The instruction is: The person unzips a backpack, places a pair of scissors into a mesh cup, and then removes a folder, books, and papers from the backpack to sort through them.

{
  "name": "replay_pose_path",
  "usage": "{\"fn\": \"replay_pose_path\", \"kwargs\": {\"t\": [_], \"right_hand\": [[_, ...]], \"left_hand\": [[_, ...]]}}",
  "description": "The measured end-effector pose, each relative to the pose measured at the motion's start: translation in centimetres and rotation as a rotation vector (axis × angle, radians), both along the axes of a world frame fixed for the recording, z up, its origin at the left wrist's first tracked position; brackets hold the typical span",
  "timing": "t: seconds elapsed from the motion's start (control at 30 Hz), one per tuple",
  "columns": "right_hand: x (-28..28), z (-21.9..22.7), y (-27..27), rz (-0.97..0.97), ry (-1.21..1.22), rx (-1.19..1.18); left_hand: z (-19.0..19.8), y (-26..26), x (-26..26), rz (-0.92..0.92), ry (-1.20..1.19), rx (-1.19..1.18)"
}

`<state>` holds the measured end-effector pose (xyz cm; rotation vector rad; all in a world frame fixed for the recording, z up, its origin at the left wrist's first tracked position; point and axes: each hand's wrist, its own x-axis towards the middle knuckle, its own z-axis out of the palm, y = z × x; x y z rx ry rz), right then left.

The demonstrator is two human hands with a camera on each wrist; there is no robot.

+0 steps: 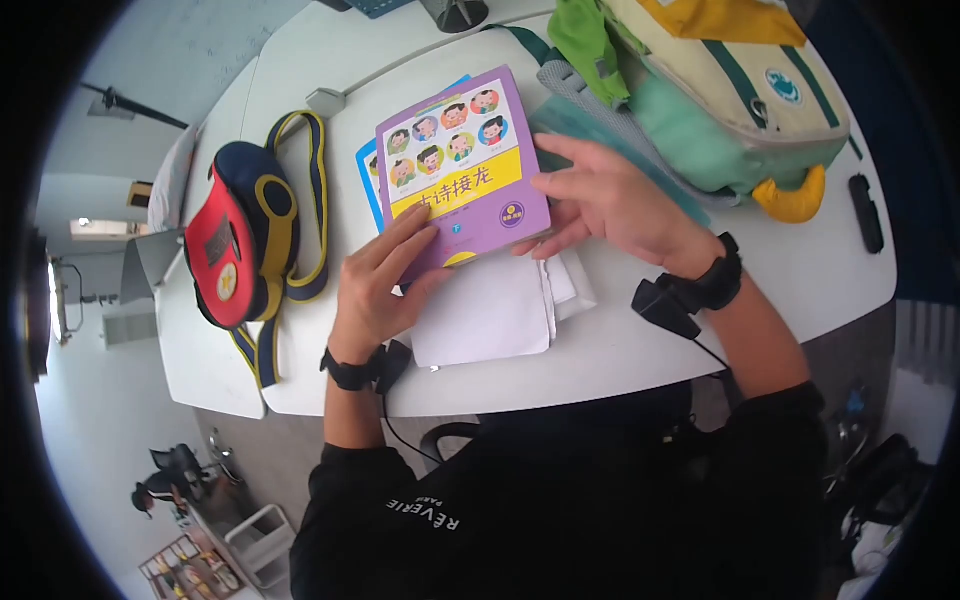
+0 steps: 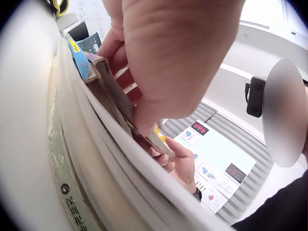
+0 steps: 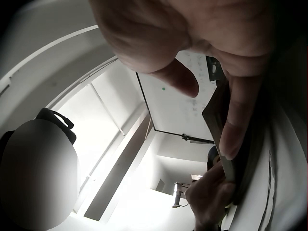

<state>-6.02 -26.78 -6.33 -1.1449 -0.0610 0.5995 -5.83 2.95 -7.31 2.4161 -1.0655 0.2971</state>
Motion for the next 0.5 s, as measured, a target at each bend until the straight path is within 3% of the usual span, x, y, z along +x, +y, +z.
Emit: {"fn": "replay_pose_path", "kwargs": {"t": [0.2, 0.5], "right_hand": [[0.5, -0.1, -1.5, -0.129, -0.03, 0.022], [1.2, -0.9, -2.0, -0.121, -0.187, -0.242]], "left_hand": [[-0.1, -0.4, -0.1, 0.025, -0.025, -0.022], [-0.3, -0.4, -0.1, 0.065, -0.052, -0.061]]}}
